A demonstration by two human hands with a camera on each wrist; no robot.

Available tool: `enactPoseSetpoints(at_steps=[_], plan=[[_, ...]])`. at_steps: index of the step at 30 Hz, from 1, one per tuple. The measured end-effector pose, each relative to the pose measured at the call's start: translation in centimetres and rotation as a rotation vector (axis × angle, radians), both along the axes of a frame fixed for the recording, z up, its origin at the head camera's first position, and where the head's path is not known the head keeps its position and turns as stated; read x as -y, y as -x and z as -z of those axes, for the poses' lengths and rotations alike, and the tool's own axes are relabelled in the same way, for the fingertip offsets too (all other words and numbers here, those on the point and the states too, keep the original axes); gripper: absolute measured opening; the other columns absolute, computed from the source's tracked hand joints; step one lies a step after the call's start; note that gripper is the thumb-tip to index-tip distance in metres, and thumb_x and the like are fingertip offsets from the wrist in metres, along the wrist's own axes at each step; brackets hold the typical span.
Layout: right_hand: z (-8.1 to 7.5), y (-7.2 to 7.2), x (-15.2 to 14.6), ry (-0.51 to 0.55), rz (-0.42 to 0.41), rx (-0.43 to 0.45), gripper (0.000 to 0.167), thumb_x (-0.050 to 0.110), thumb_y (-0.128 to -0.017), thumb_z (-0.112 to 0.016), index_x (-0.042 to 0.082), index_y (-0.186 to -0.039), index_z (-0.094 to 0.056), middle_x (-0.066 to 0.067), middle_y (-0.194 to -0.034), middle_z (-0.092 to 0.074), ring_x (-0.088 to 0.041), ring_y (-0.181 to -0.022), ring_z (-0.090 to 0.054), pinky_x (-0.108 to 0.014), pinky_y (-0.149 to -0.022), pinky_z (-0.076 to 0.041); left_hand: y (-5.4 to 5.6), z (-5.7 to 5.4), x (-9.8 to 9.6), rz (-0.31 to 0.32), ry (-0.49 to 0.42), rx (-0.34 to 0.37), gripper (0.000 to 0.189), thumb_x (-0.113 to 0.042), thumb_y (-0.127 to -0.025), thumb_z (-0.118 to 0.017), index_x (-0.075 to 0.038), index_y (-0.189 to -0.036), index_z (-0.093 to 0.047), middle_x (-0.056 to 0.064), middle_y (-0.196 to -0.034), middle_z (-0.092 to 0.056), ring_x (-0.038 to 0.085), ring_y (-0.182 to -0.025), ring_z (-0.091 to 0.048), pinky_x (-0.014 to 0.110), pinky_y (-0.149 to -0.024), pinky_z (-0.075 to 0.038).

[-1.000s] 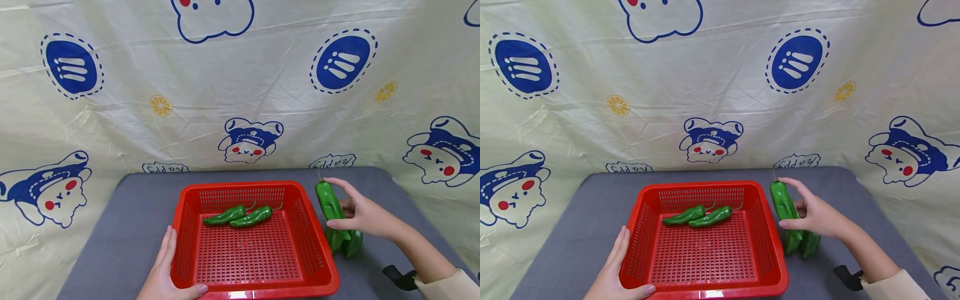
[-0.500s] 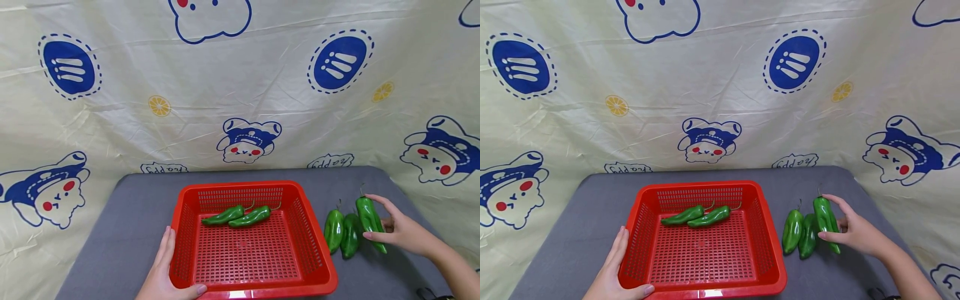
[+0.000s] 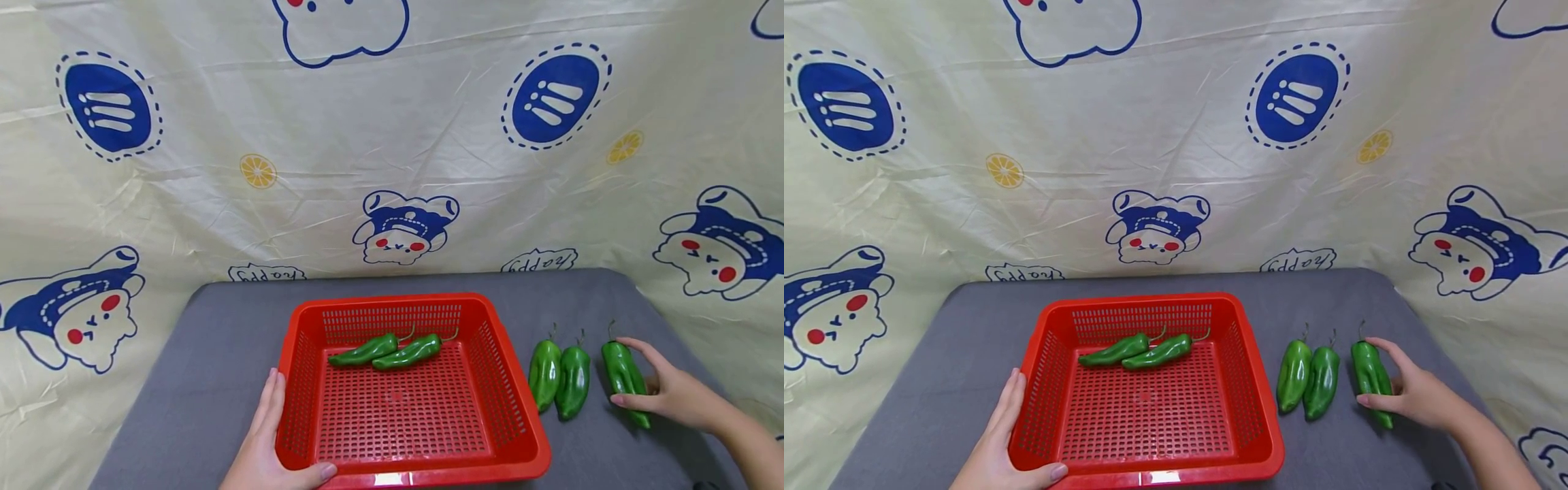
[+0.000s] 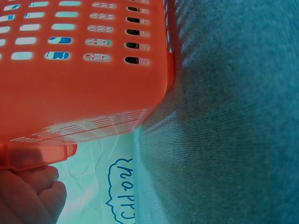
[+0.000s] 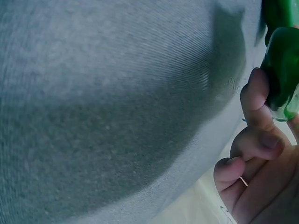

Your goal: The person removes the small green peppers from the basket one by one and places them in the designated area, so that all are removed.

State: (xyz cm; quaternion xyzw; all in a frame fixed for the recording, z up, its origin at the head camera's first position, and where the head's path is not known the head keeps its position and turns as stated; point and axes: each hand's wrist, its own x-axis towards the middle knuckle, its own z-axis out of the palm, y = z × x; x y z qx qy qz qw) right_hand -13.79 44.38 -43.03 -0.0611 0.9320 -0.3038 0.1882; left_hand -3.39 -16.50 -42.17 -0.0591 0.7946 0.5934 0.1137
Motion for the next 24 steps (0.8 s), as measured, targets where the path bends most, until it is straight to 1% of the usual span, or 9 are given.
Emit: enactPoseSetpoints(at_steps=[4, 9, 14, 21, 24], plan=[[0.3, 0.1, 0.1, -0.045, 0.007, 0.008, 0.100, 0.034, -0.090, -0.072, 0.010, -0.154, 0.001, -0.004, -0.066, -0.063, -0.012, -0.057, -0.057, -0.024, -0.053, -0.039, 0.0, -0.1, 0.0, 0.000, -0.004, -0.002, 0.125, -0.031, -0.068, -0.088, -0.032, -0.160, -0.003, -0.001, -0.166, 0.005, 0.042, -0.141, -0.020, 0.046, -0.080, -0.062], [0.7, 0.1, 0.2, -0.061, 0.002, 0.000, 0.097, 0.034, -0.090, -0.073, 0.008, -0.153, -0.004, -0.004, -0.064, -0.061, -0.011, -0.055, -0.053, -0.024, -0.052, -0.037, 0.0, 0.0, 0.0, 0.008, 0.003, -0.023, 0.124, -0.030, -0.069, -0.088, -0.030, -0.160, -0.004, -0.001, -0.167, 0.006, 0.042, -0.142, -0.018, 0.047, -0.080, -0.061], [1.0, 0.1, 0.2, -0.078, 0.008, 0.016, 0.098, 0.036, -0.089, -0.073, 0.008, -0.153, -0.004, -0.003, -0.065, -0.060, -0.011, -0.055, -0.052, -0.024, -0.052, -0.036, 0.0, 0.0, 0.0, 0.012, -0.005, -0.028, 0.124, -0.029, -0.069, -0.088, -0.030, -0.160, -0.003, 0.000, -0.166, 0.006, 0.042, -0.141, -0.019, 0.047, -0.080, -0.062], [1.1, 0.1, 0.3, -0.047, -0.001, 0.019, 0.098, 0.034, -0.089, -0.073, 0.006, -0.153, -0.004, -0.004, -0.066, -0.061, -0.011, -0.056, -0.054, -0.024, -0.053, -0.038, -0.2, -0.2, 0.0, 0.033, 0.100, -0.085, 0.125, -0.033, -0.070, -0.088, -0.029, -0.161, -0.002, -0.002, -0.167, 0.008, 0.040, -0.144, -0.013, 0.047, -0.089, -0.058], [1.1, 0.1, 0.4, -0.056, 0.003, 0.021, 0.098, 0.035, -0.090, -0.072, 0.007, -0.153, -0.004, -0.004, -0.066, -0.061, -0.011, -0.057, -0.054, -0.024, -0.053, -0.037, -0.2, -0.2, 0.0, 0.034, 0.110, -0.092, 0.125, -0.033, -0.070, -0.088, -0.030, -0.160, -0.002, -0.003, -0.167, 0.008, 0.040, -0.145, -0.013, 0.048, -0.090, -0.058]])
